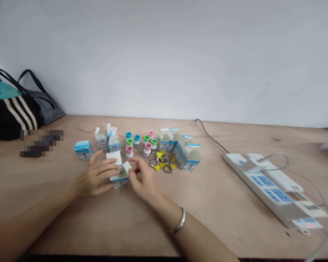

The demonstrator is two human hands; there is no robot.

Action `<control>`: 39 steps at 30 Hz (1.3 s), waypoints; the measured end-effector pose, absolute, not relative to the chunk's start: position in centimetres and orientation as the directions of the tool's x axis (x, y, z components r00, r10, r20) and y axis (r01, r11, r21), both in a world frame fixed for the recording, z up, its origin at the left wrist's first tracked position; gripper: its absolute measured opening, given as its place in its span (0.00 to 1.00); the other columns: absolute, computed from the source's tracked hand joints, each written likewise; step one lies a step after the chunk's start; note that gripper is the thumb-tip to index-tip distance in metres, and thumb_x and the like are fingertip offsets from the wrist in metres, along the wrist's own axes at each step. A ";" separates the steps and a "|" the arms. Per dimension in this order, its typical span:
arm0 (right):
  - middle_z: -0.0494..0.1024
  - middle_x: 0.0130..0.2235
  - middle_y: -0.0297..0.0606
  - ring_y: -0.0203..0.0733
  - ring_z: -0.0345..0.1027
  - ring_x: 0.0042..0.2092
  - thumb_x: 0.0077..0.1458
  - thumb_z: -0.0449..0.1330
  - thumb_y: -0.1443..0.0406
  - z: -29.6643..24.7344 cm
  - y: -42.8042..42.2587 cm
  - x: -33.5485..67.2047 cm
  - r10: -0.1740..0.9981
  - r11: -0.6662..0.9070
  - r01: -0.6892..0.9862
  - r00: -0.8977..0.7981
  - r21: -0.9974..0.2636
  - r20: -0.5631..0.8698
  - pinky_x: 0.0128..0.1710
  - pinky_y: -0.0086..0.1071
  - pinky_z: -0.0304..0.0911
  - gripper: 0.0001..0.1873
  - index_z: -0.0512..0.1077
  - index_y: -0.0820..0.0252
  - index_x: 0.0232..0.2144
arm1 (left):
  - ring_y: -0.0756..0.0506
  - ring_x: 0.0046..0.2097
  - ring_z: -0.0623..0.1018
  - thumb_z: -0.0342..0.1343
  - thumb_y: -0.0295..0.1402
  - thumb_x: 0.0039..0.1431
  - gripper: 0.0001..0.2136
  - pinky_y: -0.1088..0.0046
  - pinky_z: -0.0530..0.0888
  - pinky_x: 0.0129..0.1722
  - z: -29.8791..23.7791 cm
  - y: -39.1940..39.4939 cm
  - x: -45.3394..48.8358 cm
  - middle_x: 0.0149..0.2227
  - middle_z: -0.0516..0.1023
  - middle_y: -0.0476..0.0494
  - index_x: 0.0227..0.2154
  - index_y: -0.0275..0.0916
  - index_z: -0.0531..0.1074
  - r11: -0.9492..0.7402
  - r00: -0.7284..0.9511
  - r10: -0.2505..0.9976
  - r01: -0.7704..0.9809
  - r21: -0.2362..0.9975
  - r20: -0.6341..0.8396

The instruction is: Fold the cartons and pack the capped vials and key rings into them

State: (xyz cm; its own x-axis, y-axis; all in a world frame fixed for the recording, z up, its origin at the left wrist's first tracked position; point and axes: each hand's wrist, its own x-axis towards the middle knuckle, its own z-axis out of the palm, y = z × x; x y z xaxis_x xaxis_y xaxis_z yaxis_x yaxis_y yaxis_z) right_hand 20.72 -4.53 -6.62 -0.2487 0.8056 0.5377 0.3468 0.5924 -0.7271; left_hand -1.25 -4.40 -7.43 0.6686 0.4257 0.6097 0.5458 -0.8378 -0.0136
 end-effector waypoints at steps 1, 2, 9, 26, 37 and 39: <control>0.66 0.23 0.29 0.33 0.61 0.25 0.56 0.52 0.67 -6.7 -4.5 20.7 0.818 0.575 0.331 -0.243 -0.748 0.522 0.22 0.24 0.57 0.14 0.65 0.59 0.45 | 0.40 0.56 0.71 0.57 0.33 0.56 0.15 0.47 0.50 0.63 -7.6 -4.3 -1.3 0.47 0.77 0.42 0.46 0.43 0.66 -0.850 0.646 0.417 0.526 0.024 0.640; 0.65 0.23 0.28 0.33 0.60 0.24 0.55 0.52 0.67 -6.7 -4.4 20.7 0.828 0.560 0.316 -0.236 -0.766 0.508 0.21 0.24 0.56 0.14 0.64 0.59 0.46 | 0.40 0.55 0.71 0.58 0.32 0.55 0.15 0.49 0.56 0.62 -7.8 -4.2 -1.4 0.45 0.77 0.41 0.45 0.42 0.66 -0.861 0.616 0.413 0.505 0.067 0.671; 0.65 0.24 0.29 0.34 0.60 0.25 0.56 0.52 0.65 -7.4 -3.9 20.8 0.875 0.474 0.248 -0.239 -0.845 0.421 0.24 0.26 0.58 0.15 0.62 0.59 0.47 | 0.41 0.54 0.73 0.59 0.31 0.53 0.12 0.59 0.72 0.52 -9.5 -4.1 -1.4 0.49 0.73 0.37 0.37 0.41 0.63 -0.799 0.440 0.571 0.491 0.347 0.693; 0.75 0.38 0.42 0.48 0.61 0.42 0.57 0.55 0.62 -6.9 3.7 23.3 0.765 0.407 0.908 -0.275 -0.106 0.583 0.39 0.37 0.51 0.09 0.73 0.56 0.38 | 0.40 0.52 0.75 0.59 0.29 0.51 0.12 0.50 0.62 0.59 -9.9 -4.2 -1.1 0.47 0.76 0.38 0.36 0.41 0.63 -0.784 0.438 0.577 0.533 0.317 0.690; 0.71 0.43 0.49 0.50 0.63 0.43 0.55 0.51 0.67 -7.1 4.7 24.2 0.699 0.359 0.924 -0.171 -0.134 0.695 0.42 0.39 0.57 0.15 0.69 0.63 0.45 | 0.41 0.52 0.75 0.59 0.30 0.51 0.12 0.49 0.60 0.60 -9.9 -4.2 -0.8 0.47 0.76 0.38 0.36 0.41 0.62 -0.797 0.452 0.546 0.541 0.270 0.705; 0.69 0.44 0.50 0.51 0.62 0.42 0.54 0.52 0.67 -7.4 4.9 25.0 0.700 0.284 0.957 -0.163 -0.062 0.696 0.41 0.40 0.58 0.13 0.71 0.63 0.41 | 0.41 0.52 0.75 0.59 0.30 0.52 0.11 0.49 0.60 0.60 -9.8 -4.3 -0.7 0.46 0.76 0.38 0.36 0.41 0.62 -0.794 0.451 0.549 0.544 0.271 0.703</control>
